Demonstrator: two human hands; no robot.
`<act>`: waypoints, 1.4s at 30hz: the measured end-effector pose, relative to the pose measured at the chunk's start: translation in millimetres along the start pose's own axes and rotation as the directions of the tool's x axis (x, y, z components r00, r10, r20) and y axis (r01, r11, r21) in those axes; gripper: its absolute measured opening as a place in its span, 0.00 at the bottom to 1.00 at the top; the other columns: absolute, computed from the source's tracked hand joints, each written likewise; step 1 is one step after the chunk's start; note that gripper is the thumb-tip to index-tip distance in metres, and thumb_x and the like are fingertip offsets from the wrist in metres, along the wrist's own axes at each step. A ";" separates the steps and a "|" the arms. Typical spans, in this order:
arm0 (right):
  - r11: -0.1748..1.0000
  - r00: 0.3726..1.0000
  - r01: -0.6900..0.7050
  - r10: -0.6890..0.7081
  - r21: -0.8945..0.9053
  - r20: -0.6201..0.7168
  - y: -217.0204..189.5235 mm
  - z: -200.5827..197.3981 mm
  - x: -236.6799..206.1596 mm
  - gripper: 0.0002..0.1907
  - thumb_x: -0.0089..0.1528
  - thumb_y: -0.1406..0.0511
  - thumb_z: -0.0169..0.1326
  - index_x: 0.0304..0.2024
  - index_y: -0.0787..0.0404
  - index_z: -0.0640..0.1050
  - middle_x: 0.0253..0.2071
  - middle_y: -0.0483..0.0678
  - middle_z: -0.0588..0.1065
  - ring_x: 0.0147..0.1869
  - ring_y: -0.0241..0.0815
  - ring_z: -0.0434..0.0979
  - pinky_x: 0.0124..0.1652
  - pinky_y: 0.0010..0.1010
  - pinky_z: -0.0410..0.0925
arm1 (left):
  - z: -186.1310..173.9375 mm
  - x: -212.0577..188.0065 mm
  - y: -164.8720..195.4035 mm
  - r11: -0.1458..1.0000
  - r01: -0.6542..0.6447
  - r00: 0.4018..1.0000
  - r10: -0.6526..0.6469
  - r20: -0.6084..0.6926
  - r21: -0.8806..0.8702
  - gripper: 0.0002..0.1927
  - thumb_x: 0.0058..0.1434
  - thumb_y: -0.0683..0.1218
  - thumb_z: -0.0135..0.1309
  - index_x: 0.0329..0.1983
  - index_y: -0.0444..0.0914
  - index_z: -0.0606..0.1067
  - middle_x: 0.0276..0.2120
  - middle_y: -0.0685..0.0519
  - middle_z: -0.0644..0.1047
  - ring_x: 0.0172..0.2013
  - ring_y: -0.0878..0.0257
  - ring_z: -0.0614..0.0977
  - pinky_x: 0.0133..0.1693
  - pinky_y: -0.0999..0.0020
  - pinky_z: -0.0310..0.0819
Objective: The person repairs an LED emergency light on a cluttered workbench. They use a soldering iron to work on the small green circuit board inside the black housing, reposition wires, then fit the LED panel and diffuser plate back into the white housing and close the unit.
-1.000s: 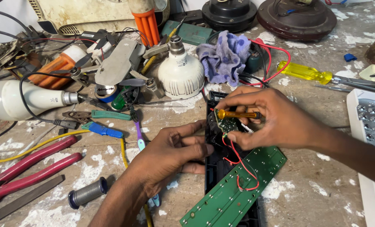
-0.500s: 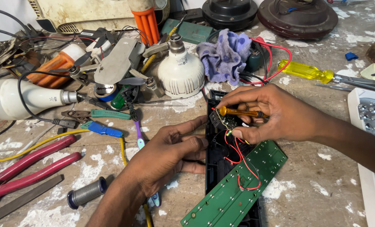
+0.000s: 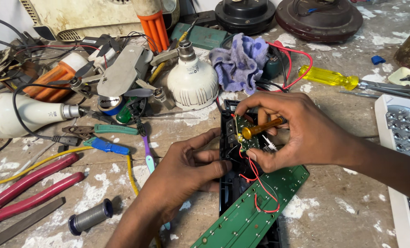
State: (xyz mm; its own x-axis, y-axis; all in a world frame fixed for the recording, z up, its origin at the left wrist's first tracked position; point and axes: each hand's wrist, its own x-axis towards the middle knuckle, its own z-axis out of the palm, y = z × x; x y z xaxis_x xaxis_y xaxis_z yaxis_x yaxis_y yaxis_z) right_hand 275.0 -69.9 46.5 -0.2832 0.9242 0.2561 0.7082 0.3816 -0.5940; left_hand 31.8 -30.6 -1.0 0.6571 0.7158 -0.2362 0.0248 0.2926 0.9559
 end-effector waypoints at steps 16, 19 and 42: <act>0.973 0.971 0.223 -0.216 0.064 -0.106 4.6 2.8 -2.0 0.40 0.46 0.63 0.68 0.60 0.65 0.71 0.50 0.48 0.79 0.34 0.30 0.77 0.38 0.25 0.74 | 10.0 1.3 2.9 0.982 -0.068 0.993 0.084 -0.083 0.174 0.38 0.50 0.40 0.64 0.67 0.33 0.70 0.37 0.49 0.87 0.34 0.69 0.82 0.37 0.72 0.78; 0.955 0.951 0.291 -0.295 -0.060 -0.088 1.4 2.0 -0.9 0.40 0.44 0.65 0.68 0.60 0.62 0.73 0.49 0.48 0.79 0.37 0.33 0.78 0.39 0.27 0.74 | 10.8 0.8 3.2 0.979 -0.065 0.992 0.084 -0.097 0.192 0.37 0.51 0.41 0.64 0.67 0.33 0.70 0.37 0.49 0.87 0.35 0.70 0.83 0.37 0.73 0.80; 0.899 0.924 0.370 -0.382 -0.235 -0.009 -1.4 8.0 -1.1 0.28 0.53 0.61 0.66 0.55 0.57 0.78 0.52 0.51 0.74 0.51 0.50 0.81 0.47 0.38 0.76 | 20.8 -19.1 26.1 0.479 -0.177 0.876 0.474 -0.084 0.860 0.26 0.47 0.52 0.70 0.50 0.41 0.82 0.37 0.49 0.83 0.28 0.55 0.85 0.35 0.62 0.80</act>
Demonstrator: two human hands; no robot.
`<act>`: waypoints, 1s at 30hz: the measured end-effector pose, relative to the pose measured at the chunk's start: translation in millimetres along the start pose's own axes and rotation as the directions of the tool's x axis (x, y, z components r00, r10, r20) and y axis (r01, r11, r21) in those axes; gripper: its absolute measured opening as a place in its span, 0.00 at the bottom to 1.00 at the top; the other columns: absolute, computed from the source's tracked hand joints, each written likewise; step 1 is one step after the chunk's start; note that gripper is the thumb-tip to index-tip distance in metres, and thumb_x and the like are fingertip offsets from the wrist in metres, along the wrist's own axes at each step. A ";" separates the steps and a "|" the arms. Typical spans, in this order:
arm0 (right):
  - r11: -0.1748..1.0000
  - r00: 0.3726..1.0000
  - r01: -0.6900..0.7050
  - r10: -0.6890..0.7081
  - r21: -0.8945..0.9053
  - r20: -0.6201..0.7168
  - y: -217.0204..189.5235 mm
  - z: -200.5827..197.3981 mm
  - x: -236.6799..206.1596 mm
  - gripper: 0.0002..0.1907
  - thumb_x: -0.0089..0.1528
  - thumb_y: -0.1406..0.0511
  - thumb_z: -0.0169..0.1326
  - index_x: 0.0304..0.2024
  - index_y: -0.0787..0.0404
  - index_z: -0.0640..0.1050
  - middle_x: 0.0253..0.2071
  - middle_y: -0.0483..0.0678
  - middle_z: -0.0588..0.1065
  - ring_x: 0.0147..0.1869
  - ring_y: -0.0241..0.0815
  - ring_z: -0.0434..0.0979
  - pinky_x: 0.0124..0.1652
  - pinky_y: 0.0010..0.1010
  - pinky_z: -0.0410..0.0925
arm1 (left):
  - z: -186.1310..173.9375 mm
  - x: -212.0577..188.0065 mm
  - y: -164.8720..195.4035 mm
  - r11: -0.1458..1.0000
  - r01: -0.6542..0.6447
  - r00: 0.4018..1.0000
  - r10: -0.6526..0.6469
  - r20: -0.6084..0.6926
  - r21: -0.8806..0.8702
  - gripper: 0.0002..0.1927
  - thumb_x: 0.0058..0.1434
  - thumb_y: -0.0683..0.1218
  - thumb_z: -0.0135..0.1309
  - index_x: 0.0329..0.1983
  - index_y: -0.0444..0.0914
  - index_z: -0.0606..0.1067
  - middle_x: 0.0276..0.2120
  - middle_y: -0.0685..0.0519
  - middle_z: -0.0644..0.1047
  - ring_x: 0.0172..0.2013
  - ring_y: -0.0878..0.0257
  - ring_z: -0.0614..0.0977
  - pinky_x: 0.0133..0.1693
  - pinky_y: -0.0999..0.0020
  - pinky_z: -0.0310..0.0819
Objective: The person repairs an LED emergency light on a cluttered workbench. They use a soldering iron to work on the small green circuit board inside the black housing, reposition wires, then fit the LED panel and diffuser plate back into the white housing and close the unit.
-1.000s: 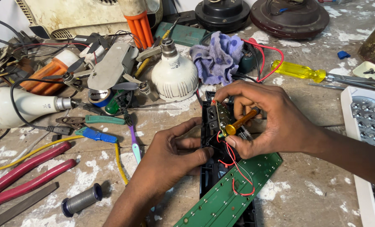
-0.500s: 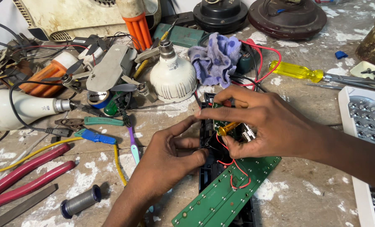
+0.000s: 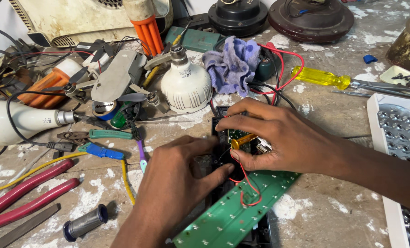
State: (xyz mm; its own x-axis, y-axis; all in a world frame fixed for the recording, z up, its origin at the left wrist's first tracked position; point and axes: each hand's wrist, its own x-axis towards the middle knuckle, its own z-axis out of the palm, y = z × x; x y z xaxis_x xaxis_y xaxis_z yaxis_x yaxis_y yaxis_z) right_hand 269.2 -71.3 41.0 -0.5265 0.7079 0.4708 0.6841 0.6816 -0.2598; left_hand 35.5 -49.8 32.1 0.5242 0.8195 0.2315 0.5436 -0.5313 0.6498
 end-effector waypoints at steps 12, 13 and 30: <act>0.983 0.997 -0.078 0.072 0.167 0.043 1.5 0.3 0.4 0.24 0.57 0.62 0.65 0.55 0.61 0.77 0.50 0.49 0.72 0.53 0.44 0.77 0.49 0.35 0.72 | 0.9 5.0 -11.4 0.986 0.025 0.981 0.006 0.193 -0.162 0.15 0.62 0.51 0.57 0.46 0.38 0.83 0.40 0.48 0.73 0.38 0.57 0.79 0.41 0.64 0.75; 0.983 0.997 -0.078 0.072 0.167 0.042 1.5 0.8 0.5 0.24 0.57 0.62 0.65 0.55 0.61 0.77 0.50 0.49 0.72 0.53 0.43 0.77 0.49 0.34 0.72 | 2.5 6.4 -13.0 0.980 0.022 0.982 0.016 0.190 -0.196 0.15 0.63 0.51 0.57 0.46 0.37 0.83 0.40 0.49 0.73 0.38 0.59 0.78 0.41 0.65 0.75; 0.987 0.997 -0.068 0.060 0.146 0.056 2.7 2.9 0.4 0.25 0.56 0.61 0.65 0.55 0.60 0.77 0.51 0.50 0.73 0.54 0.46 0.77 0.51 0.37 0.71 | 26.2 15.1 -39.6 0.866 0.141 0.980 -0.054 0.191 -0.480 0.12 0.63 0.47 0.57 0.41 0.35 0.85 0.39 0.55 0.74 0.37 0.67 0.77 0.36 0.72 0.73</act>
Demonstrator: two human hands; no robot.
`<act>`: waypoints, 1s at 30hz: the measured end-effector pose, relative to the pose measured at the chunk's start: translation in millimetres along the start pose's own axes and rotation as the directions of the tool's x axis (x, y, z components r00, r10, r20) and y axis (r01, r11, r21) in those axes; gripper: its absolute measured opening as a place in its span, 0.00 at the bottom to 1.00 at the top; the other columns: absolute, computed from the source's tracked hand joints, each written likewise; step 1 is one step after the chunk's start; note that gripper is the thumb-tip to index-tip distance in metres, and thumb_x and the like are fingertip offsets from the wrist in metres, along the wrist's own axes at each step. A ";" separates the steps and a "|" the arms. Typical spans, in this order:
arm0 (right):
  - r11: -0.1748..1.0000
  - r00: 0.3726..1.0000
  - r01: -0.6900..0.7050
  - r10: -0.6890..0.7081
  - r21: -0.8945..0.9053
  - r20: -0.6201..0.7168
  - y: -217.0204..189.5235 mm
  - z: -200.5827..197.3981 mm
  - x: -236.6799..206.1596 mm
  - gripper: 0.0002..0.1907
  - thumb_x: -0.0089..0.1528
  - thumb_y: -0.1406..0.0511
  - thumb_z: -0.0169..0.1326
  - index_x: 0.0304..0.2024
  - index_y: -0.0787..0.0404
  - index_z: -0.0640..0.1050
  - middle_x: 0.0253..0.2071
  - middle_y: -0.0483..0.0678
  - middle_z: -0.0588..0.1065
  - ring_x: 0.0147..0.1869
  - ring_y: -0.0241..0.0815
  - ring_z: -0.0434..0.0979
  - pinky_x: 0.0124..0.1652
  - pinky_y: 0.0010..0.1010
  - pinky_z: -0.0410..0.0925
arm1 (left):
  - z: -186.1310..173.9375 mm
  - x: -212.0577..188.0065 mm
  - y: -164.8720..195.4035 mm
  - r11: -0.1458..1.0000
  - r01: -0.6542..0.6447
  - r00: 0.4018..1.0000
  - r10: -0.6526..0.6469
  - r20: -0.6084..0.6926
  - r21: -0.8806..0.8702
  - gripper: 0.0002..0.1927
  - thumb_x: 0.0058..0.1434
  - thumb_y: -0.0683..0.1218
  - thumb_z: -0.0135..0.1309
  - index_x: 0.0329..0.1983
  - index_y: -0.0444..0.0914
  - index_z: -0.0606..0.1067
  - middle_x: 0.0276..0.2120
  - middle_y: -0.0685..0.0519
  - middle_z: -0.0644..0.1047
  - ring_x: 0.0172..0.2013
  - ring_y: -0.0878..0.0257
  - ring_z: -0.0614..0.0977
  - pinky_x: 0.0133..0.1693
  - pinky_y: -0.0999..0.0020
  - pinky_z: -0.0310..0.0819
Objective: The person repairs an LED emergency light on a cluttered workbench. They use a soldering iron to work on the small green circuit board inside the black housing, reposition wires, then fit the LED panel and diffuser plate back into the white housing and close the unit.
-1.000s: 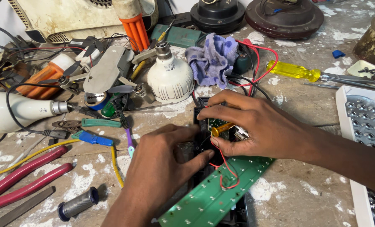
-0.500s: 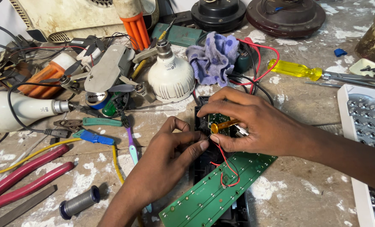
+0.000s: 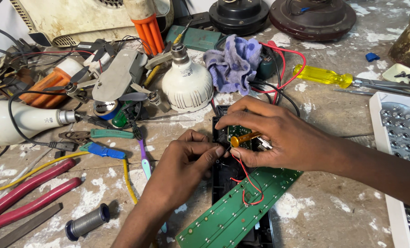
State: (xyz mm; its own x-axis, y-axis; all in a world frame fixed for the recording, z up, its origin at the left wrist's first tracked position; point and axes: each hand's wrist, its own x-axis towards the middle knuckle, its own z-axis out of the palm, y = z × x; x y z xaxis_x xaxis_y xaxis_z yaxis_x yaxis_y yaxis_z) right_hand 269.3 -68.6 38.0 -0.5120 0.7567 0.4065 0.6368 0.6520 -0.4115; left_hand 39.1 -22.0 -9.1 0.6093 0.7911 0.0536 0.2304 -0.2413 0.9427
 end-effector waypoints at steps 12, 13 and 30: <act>1.000 1.000 -0.011 0.011 -0.018 0.017 1.2 1.0 -0.2 0.27 0.55 0.61 0.66 0.57 0.59 0.76 0.51 0.51 0.72 0.54 0.46 0.77 0.51 0.37 0.71 | 8.1 -2.6 5.5 0.999 0.036 0.989 -0.036 -0.140 -0.004 0.10 0.58 0.45 0.62 0.41 0.37 0.86 0.36 0.55 0.72 0.34 0.66 0.75 0.33 0.69 0.71; 1.000 1.000 -0.003 0.003 -0.022 0.014 1.4 0.8 -0.3 0.27 0.55 0.61 0.66 0.56 0.59 0.76 0.51 0.51 0.72 0.54 0.47 0.77 0.51 0.37 0.71 | 8.1 -2.0 6.1 1.000 0.013 0.990 -0.010 -0.141 0.023 0.10 0.58 0.45 0.62 0.41 0.36 0.86 0.35 0.54 0.73 0.34 0.67 0.75 0.33 0.70 0.72; 0.997 0.998 0.015 -0.020 -0.075 -0.061 -1.6 3.5 -2.0 0.26 0.50 0.64 0.67 0.51 0.61 0.79 0.50 0.51 0.74 0.51 0.46 0.80 0.48 0.34 0.74 | -4.7 -0.9 8.1 0.996 -0.051 0.999 0.049 -0.024 -0.069 0.11 0.61 0.43 0.58 0.42 0.31 0.83 0.39 0.49 0.81 0.35 0.68 0.84 0.33 0.72 0.82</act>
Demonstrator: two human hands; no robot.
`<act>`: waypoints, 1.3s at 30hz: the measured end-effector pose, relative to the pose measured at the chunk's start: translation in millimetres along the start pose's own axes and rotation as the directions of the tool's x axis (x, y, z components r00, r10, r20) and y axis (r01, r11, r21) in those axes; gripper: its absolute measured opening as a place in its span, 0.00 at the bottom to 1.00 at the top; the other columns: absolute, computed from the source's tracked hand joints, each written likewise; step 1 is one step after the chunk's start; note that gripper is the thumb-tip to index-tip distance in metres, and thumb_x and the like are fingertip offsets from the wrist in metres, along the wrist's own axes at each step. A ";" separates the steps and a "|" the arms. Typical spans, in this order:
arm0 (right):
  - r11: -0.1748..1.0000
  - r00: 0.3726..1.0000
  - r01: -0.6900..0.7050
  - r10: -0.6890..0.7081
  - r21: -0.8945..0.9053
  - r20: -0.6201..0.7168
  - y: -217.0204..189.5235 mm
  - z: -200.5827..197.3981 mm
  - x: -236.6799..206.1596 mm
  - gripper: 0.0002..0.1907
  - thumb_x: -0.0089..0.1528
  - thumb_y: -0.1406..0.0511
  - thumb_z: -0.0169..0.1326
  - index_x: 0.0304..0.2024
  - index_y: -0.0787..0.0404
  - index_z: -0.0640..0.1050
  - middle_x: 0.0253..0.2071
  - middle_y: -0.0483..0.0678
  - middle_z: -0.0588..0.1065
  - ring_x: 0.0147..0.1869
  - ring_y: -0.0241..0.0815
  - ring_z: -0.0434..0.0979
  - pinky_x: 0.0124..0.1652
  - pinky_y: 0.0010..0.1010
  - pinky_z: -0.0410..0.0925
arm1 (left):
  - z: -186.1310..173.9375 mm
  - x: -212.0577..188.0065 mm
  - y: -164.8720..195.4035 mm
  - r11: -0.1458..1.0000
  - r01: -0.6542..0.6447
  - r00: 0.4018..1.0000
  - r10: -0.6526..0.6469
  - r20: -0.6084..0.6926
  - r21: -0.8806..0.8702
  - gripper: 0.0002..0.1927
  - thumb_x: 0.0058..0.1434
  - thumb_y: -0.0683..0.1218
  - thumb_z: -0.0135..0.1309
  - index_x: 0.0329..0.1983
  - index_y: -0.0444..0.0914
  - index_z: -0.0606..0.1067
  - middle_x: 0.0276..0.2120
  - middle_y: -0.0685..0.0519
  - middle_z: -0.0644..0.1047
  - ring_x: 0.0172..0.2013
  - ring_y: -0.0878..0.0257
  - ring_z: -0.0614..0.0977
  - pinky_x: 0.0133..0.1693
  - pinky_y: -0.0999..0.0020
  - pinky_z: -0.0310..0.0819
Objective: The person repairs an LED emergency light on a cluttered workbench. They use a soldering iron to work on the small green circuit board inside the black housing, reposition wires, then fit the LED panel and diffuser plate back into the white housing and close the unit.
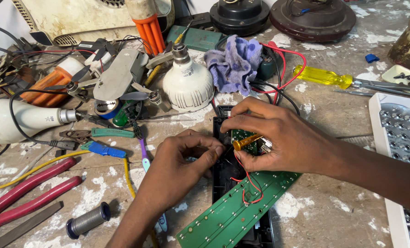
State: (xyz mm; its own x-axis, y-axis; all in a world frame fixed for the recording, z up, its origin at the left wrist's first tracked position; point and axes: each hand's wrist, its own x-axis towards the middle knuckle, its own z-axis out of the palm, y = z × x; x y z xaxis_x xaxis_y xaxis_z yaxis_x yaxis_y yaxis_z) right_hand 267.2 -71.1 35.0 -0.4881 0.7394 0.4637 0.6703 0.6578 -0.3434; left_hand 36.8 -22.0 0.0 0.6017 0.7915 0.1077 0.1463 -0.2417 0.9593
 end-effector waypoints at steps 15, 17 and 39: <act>0.999 0.999 0.042 -0.042 0.026 -0.020 -1.1 -1.6 1.5 0.32 0.51 0.63 0.68 0.57 0.63 0.76 0.50 0.51 0.77 0.50 0.47 0.82 0.47 0.36 0.75 | -5.2 -10.4 18.8 0.866 -0.290 0.957 0.250 0.149 0.408 0.16 0.68 0.49 0.52 0.43 0.32 0.82 0.38 0.47 0.75 0.40 0.56 0.80 0.42 0.61 0.74; 0.998 0.999 -0.045 0.045 0.040 -0.002 -0.8 -1.8 1.0 0.33 0.49 0.61 0.69 0.56 0.62 0.75 0.49 0.51 0.78 0.47 0.46 0.83 0.44 0.36 0.75 | -10.2 -9.0 20.6 0.898 -0.250 0.964 0.197 0.176 0.362 0.14 0.65 0.48 0.55 0.44 0.34 0.83 0.38 0.48 0.75 0.39 0.57 0.81 0.41 0.62 0.75; 0.995 0.998 -0.070 0.070 0.076 0.012 1.6 0.6 0.8 0.27 0.51 0.60 0.69 0.50 0.62 0.79 0.52 0.50 0.80 0.54 0.45 0.84 0.55 0.36 0.73 | -16.7 -15.2 31.6 0.762 -0.406 0.913 0.314 0.261 0.504 0.10 0.56 0.41 0.63 0.41 0.35 0.82 0.40 0.47 0.75 0.38 0.51 0.82 0.40 0.58 0.76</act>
State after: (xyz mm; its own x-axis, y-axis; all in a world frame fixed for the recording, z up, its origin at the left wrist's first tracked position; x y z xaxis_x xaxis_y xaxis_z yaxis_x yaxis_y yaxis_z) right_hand 267.6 -69.3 34.3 -0.4470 0.7850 0.4288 0.6585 0.6133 -0.4362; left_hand 19.2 -32.3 33.1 0.8002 0.5002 0.3310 0.2633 -0.7887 0.5555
